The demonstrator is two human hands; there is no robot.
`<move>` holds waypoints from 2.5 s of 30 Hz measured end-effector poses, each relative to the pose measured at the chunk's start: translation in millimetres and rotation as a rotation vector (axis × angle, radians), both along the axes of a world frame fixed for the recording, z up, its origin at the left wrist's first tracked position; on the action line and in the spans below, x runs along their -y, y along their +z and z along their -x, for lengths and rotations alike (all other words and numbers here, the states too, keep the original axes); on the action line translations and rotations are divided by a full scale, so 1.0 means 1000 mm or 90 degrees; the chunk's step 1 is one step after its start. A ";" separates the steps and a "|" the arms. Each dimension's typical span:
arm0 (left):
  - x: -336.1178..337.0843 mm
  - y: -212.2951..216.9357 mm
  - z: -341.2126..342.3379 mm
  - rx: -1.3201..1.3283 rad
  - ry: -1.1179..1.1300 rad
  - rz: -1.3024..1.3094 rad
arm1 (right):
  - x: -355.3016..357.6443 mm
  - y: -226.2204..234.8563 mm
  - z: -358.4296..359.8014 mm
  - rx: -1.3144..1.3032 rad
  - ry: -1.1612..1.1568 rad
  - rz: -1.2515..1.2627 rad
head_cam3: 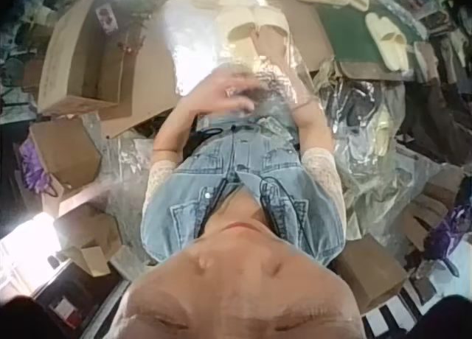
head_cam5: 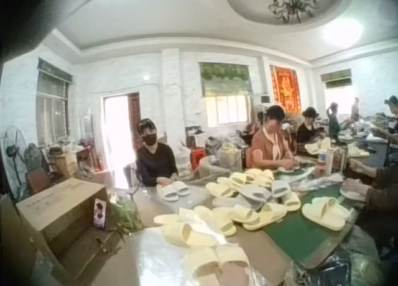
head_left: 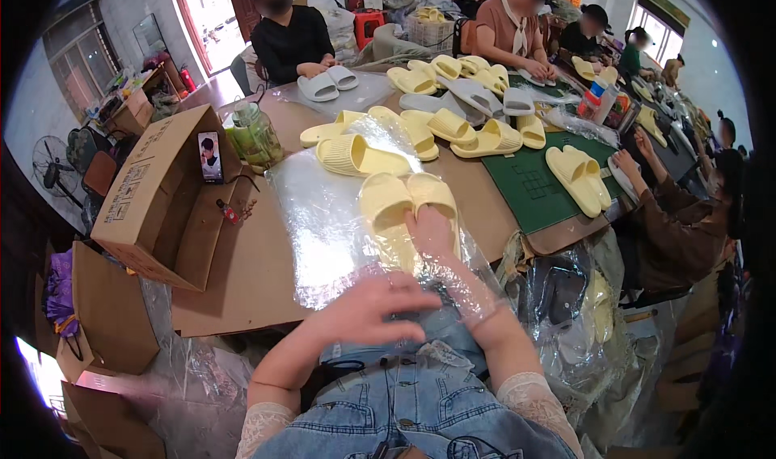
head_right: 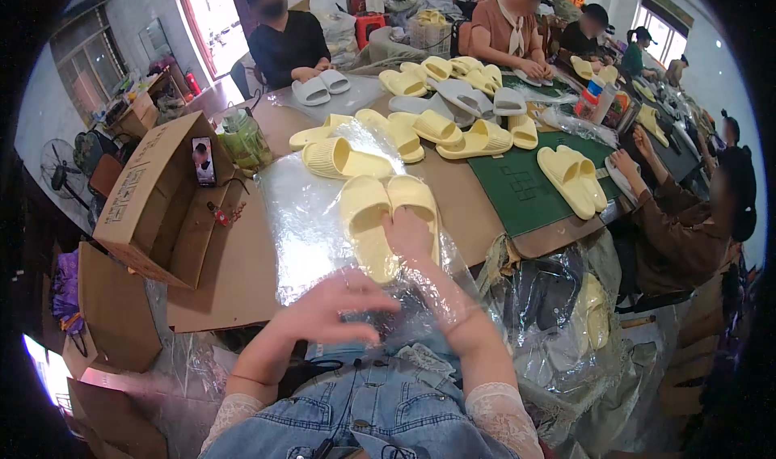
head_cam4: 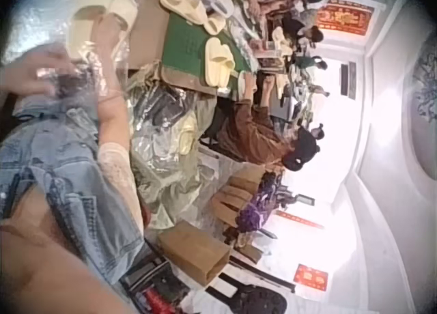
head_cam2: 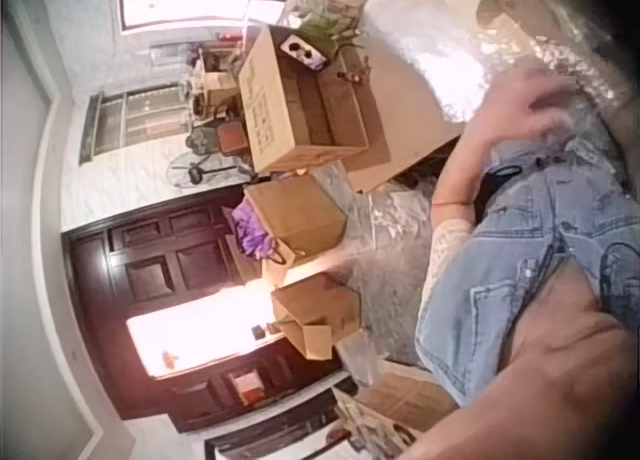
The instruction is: The person wraps pairs of yellow, black, and white plastic slippers in clear plastic bags. They pick up a pair, place it on a sheet of plastic, fold the plastic around the slippers, and set the wrapped pair aside. The process is repeated for multiple pairs throughout the clip.
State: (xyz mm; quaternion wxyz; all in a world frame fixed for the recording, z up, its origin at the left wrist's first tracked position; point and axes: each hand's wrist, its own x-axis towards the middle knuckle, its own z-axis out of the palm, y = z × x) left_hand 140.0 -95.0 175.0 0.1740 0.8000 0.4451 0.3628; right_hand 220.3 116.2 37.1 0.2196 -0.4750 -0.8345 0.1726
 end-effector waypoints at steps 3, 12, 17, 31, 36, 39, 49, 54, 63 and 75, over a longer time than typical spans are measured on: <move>-0.024 -0.033 0.039 -0.044 0.230 -0.031 | 0.009 0.008 0.000 -0.008 -0.018 0.029; -0.075 -0.141 0.107 -0.146 0.569 -0.042 | 0.007 0.006 0.002 -0.013 -0.017 -0.002; -0.074 -0.155 0.105 -0.029 0.547 0.001 | 0.002 -0.005 -0.002 -0.025 -0.023 -0.007; -0.069 -0.160 0.111 -0.010 0.545 -0.018 | -0.003 -0.021 0.001 -0.080 -0.024 -0.075; -0.069 -0.160 0.110 -0.005 0.552 -0.010 | -0.004 -0.023 0.000 -0.096 -0.020 -0.097; -0.070 -0.160 0.110 -0.005 0.549 -0.021 | -0.005 -0.024 0.001 -0.093 -0.021 -0.112; -0.069 -0.158 0.110 0.007 0.550 -0.009 | -0.004 -0.021 0.000 -0.058 -0.028 -0.056; -0.069 -0.159 0.111 0.010 0.544 -0.014 | -0.003 -0.019 0.001 -0.068 -0.026 -0.044; -0.070 -0.160 0.111 0.005 0.539 -0.006 | -0.001 -0.017 -0.002 -0.073 -0.014 -0.065; -0.063 -0.133 0.117 0.368 0.579 -0.060 | -0.004 -0.016 -0.004 -0.064 -0.017 -0.025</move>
